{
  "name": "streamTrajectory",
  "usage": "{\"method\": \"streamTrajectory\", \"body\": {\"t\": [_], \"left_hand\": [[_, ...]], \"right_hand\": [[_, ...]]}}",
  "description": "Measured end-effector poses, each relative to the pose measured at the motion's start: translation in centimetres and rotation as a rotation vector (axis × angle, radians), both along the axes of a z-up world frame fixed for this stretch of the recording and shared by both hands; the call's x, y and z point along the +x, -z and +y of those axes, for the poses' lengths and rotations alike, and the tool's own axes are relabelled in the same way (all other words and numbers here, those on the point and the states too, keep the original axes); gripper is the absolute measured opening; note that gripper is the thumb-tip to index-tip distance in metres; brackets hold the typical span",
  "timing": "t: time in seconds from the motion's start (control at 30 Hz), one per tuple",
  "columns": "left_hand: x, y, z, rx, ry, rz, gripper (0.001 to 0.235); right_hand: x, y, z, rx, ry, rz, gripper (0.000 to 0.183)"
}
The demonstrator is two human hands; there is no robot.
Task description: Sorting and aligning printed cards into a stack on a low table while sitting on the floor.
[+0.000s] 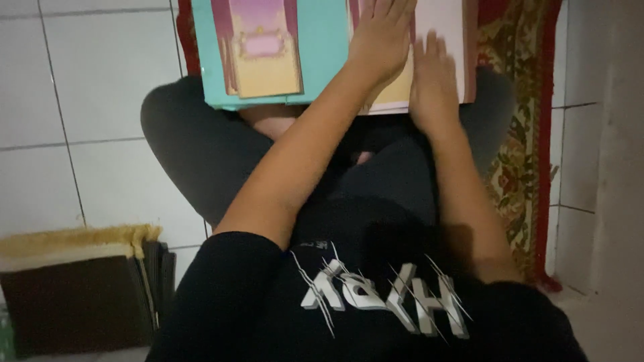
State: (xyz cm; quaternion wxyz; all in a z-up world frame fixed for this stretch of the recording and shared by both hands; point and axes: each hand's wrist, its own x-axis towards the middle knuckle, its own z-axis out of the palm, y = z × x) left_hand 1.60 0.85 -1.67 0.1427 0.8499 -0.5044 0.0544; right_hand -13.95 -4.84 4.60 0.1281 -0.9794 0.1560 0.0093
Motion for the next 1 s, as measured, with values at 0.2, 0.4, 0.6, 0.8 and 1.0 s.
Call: {"method": "streamTrajectory", "body": {"t": [0.2, 0.4, 0.6, 0.8, 1.0], "left_hand": [[-0.9, -3.5, -0.2, 0.203, -0.096, -0.037, 0.076], [-4.9, -3.3, 4.7, 0.198, 0.073, 0.096, 0.062], [-4.9, 0.5, 4.3, 0.001, 0.146, -0.043, 0.061], [-5.0, -2.2, 9.1, 0.038, 0.417, -0.081, 0.097], [-8.2, 0.0, 14.6, -0.052, 0.345, -0.057, 0.072]], "right_hand": [[-1.5, -1.3, 1.3, 0.020, 0.007, 0.058, 0.058], [7.0, 1.0, -5.7, -0.108, -0.083, 0.104, 0.060], [6.8, -0.5, -4.8, -0.052, -0.116, -0.077, 0.054], [5.7, 1.5, -5.2, 0.087, -0.077, -0.395, 0.041], [5.5, 0.1, -4.0, 0.154, -0.032, -0.349, 0.043]]}}
